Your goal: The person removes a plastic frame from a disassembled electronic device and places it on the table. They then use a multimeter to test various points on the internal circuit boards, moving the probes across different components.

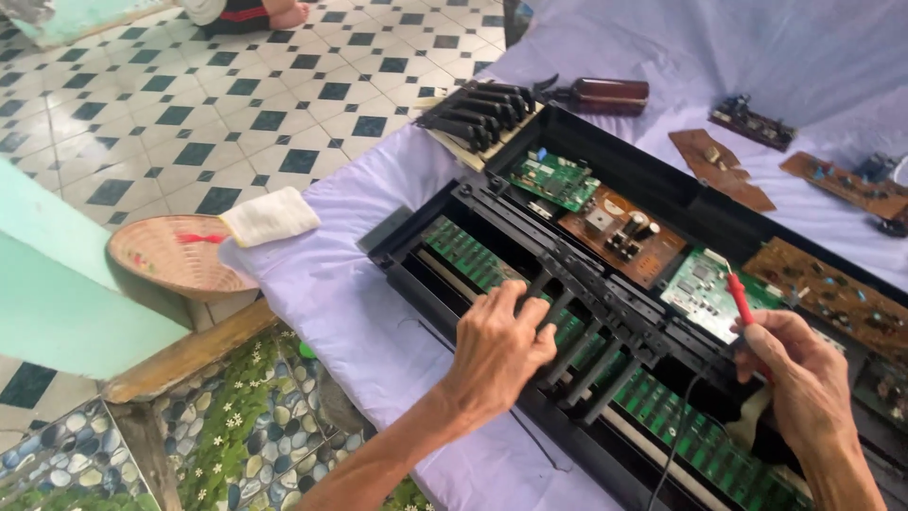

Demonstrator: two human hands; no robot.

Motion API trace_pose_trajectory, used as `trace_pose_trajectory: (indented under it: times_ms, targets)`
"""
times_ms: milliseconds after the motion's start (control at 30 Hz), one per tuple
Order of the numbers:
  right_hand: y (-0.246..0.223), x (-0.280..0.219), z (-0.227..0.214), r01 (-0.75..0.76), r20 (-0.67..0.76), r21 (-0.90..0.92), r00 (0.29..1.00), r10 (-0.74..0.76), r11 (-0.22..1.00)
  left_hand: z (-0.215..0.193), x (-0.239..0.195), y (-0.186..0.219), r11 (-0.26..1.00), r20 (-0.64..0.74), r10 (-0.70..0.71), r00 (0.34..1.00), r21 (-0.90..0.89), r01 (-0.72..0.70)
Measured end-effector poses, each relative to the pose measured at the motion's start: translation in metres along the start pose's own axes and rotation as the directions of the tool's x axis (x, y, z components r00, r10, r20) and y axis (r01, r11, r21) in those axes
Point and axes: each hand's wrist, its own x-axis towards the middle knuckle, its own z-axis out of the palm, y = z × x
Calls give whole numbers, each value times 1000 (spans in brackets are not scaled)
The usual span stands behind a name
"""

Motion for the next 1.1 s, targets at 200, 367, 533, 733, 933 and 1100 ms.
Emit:
trace_pose_trajectory:
  times_ms: [200,367,533,733,933,1100]
  targets:
    - [-1,0,-5,-20,36,69,999,18,997,20,-6,-15,996,6,-51,999,-77,51]
    - [3,5,-6,-18,34,61,999,16,998,14,-9,-42,995,-24,-83,996,-49,82]
    - [1,1,-8,-7,42,-19,999,8,1000,-2,-1,-63,991,-90,-125,988,-51,121]
    - [-8,-3,-5,-46,33,-4,998,46,999,12,-6,-88,991,-86,-110,990,70,116]
    - [2,1,-10,-28,51,14,998,27,1000,27,-6,-107,984,-31,-166,986,58,168]
    - [1,1,-9,-29,55,26,998,28,999,25,-11,-102,965,29,-237,971,-111,239]
